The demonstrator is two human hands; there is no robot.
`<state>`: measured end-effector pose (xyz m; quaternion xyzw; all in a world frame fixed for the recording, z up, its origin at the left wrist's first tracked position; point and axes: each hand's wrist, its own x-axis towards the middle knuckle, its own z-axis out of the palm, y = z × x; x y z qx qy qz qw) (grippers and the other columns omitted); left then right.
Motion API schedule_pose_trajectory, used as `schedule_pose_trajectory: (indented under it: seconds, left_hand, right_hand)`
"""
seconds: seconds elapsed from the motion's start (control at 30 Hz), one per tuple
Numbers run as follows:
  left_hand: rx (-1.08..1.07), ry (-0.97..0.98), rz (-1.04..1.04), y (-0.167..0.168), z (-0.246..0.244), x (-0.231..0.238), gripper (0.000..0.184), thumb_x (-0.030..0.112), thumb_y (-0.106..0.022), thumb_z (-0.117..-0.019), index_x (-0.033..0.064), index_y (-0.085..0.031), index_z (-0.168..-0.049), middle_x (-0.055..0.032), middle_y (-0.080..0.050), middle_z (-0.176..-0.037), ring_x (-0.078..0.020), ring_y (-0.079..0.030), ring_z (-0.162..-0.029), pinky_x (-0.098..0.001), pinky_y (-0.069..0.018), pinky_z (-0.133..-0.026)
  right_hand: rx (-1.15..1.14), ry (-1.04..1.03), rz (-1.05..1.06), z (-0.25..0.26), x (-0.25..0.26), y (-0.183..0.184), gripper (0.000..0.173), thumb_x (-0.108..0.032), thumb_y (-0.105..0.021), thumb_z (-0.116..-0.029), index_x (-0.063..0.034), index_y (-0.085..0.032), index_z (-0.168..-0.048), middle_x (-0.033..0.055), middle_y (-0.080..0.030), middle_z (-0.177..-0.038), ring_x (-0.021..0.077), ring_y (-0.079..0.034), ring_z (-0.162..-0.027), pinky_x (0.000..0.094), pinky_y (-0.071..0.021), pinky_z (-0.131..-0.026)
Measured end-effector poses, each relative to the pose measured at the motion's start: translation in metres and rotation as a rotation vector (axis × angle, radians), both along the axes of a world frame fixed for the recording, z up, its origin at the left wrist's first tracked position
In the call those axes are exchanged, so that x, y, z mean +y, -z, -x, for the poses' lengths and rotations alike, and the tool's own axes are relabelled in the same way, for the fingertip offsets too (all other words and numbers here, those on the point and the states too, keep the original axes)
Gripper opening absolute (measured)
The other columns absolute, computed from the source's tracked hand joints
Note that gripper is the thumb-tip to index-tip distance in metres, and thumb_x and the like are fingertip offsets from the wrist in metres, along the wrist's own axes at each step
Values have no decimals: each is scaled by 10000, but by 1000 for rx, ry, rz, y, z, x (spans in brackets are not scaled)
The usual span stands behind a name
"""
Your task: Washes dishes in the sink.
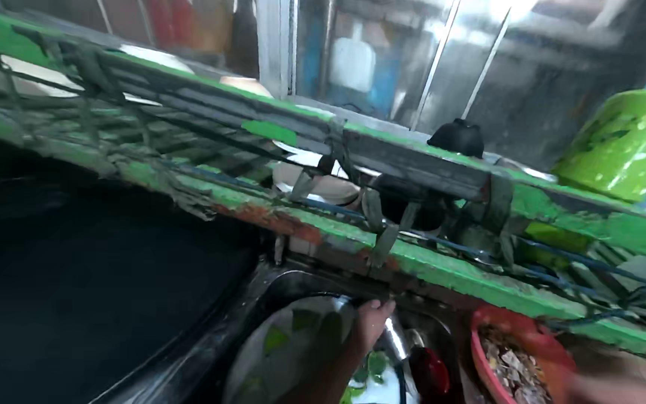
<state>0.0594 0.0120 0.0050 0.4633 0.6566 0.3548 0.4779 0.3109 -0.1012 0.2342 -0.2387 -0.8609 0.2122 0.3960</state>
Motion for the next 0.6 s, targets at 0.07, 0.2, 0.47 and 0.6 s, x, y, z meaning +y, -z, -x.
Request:
schedule_pose_trajectory:
  seconds: [0.07, 0.2, 0.47, 0.6]
  left_hand:
    - [65, 57, -4, -20, -2, 2, 498, 433, -594, -1026, -40, -677, -1153, -228, -662, -1163, -332, -631, -1103, -511, -482, -986]
    - [-236, 94, -133, -26, -1, -2, 350, 327, -697, -974, -12, -706, -1060, -110, -699, -1030, -160, -646, -966, -381, -518, -920]
    - [223, 124, -12, -11, 7, 5, 464, 394, -545, -1050, -16, -669, -1230, -200, -619, -1339, -305, -589, -1264, -469, -448, -1102]
    - [-262, 38, -77, -15, 24, 3, 274, 263, -695, -977, -9, -687, -1007, -96, -665, -915, -145, -617, -802, -342, -531, -768]
  right_hand:
    - [-216, 91, 318, 20, 24, 63, 308, -121, -542, -1043, 34, -668, -1278, 175, -725, -1130, 181, -711, -985, 369, -593, -889]
    - [-77, 312, 1103, 67, 74, 178, 842, -239, -706, -943, -73, -233, -1619, 170, -500, -1510, 258, -597, -1283, 426, -518, -1058]
    - [-217, 466, 857, 143, 108, 261, 1083, -160, -847, -787, -12, -163, -1614, 260, -509, -1480, 338, -585, -1299, 508, -499, -1072]
    - [478, 110, 1390, 128, 101, 251, 866, -140, -716, -855, -142, -199, -1549, 183, -624, -1158, 316, -714, -831, 486, -637, -636]
